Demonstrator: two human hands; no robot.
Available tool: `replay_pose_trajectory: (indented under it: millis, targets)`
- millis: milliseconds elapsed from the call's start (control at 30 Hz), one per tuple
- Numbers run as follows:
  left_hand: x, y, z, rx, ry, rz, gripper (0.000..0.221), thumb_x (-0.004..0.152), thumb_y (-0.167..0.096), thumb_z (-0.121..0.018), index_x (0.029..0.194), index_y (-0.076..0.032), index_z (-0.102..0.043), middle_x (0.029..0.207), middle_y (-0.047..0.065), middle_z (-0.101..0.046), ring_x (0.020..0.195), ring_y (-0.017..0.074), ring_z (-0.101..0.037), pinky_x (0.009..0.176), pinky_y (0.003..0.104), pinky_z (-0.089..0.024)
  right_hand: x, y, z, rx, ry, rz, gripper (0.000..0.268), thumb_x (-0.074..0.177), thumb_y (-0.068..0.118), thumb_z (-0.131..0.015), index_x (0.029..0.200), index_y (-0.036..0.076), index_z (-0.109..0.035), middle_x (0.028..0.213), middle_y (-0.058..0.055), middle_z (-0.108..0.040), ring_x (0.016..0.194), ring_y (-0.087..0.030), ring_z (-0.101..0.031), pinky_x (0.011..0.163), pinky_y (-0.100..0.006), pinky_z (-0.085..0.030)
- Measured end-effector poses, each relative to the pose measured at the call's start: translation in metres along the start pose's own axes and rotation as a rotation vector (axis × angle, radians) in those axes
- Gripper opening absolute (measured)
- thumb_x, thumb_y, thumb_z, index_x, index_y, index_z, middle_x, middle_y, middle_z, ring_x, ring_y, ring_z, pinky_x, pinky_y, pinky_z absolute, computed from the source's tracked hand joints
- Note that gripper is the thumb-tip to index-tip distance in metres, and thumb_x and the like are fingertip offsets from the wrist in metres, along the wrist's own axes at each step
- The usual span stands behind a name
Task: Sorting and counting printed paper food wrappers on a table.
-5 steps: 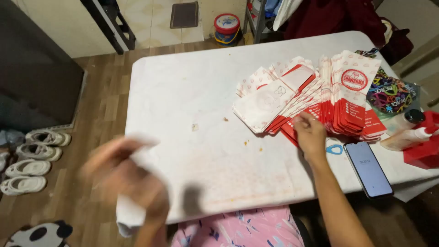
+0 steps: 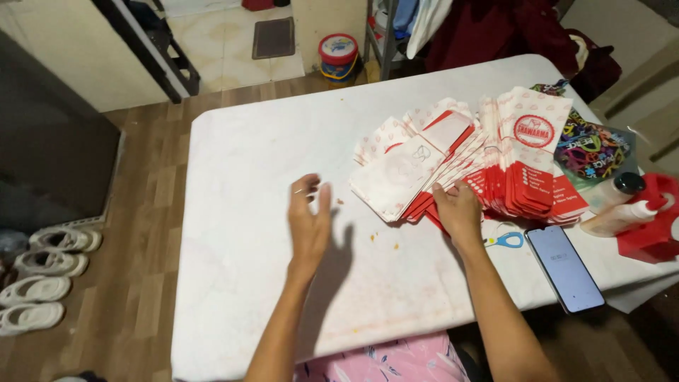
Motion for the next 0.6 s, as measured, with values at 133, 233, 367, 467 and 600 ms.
replay_pose_trajectory:
  millis: [133, 233, 367, 467, 600]
  targets:
    - [0.028, 0.025, -0.132, 0.142, 0.401, -0.089, 0.051, 0.103, -0.025, -0.058, 0.14, 0.011, -0.052, 0.137, 0.035, -0.053, 0.133, 0.0514, -0.049, 0.115, 0.059, -0.037, 0.008, -0.012, -0.005, -0.093, -0.037, -0.115, 0.089, 0.09, 0.043, -0.08, 0.149, -0.012, -0.043, 0.125, -0.029, -0.066, 0.115, -0.033, -0.069, 0.095, -0.05, -0.055]
    - [0.029, 0.046, -0.214, 0.47, 0.725, -0.084, 0.062, 0.107, -0.04, -0.036, 0.155, -0.001, -0.038, 0.155, 0.022, -0.044, 0.149, 0.036, -0.036, 0.123, 0.055, -0.026, 0.005, -0.016, -0.011, -0.042, -0.068, -0.232, 0.102, 0.081, 0.049, -0.085, 0.154, -0.004, -0.037, 0.128, -0.024, -0.066, 0.117, -0.033, -0.068, 0.097, -0.052, -0.053]
    - [0.028, 0.068, -0.259, 0.774, 0.776, -0.172, 0.066, 0.097, -0.047, -0.041, 0.146, -0.004, -0.052, 0.13, 0.015, -0.06, 0.125, 0.0296, -0.052, 0.104, 0.053, -0.039, 0.013, -0.041, -0.025, 0.116, -0.137, -0.305, 0.098, 0.079, 0.044, -0.089, 0.147, -0.008, -0.04, 0.12, -0.022, -0.067, 0.115, -0.033, -0.068, 0.097, -0.05, -0.052]
    - [0.021, 0.069, -0.265, 0.792, 0.747, -0.157, 0.065, 0.093, -0.046, -0.043, 0.137, 0.0, -0.058, 0.121, 0.018, -0.062, 0.115, 0.0318, -0.054, 0.097, 0.051, -0.039, 0.007, -0.026, -0.031, 0.447, -0.168, -0.318, 0.096, 0.082, 0.023, -0.089, 0.145, -0.018, -0.03, 0.125, -0.032, -0.05, 0.121, -0.044, -0.062, 0.092, -0.053, -0.054]
    - [0.006, 0.065, -0.266, 0.71, 0.832, -0.09, 0.061, 0.096, -0.048, -0.048, 0.131, 0.0, -0.064, 0.12, 0.019, -0.064, 0.117, 0.0326, -0.057, 0.097, 0.051, -0.041, -0.012, 0.021, -0.023, 0.586, -0.202, -0.223, 0.083, 0.078, 0.01, -0.09, 0.136, -0.018, -0.037, 0.102, -0.018, -0.055, 0.091, -0.025, -0.065, 0.073, -0.034, -0.055]
Point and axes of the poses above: each hand's wrist, its own x-axis towards the middle knuckle, its own z-axis out of the back of the hand, y = z × x, the point moved 10 cm from there along x, towards the middle knuckle
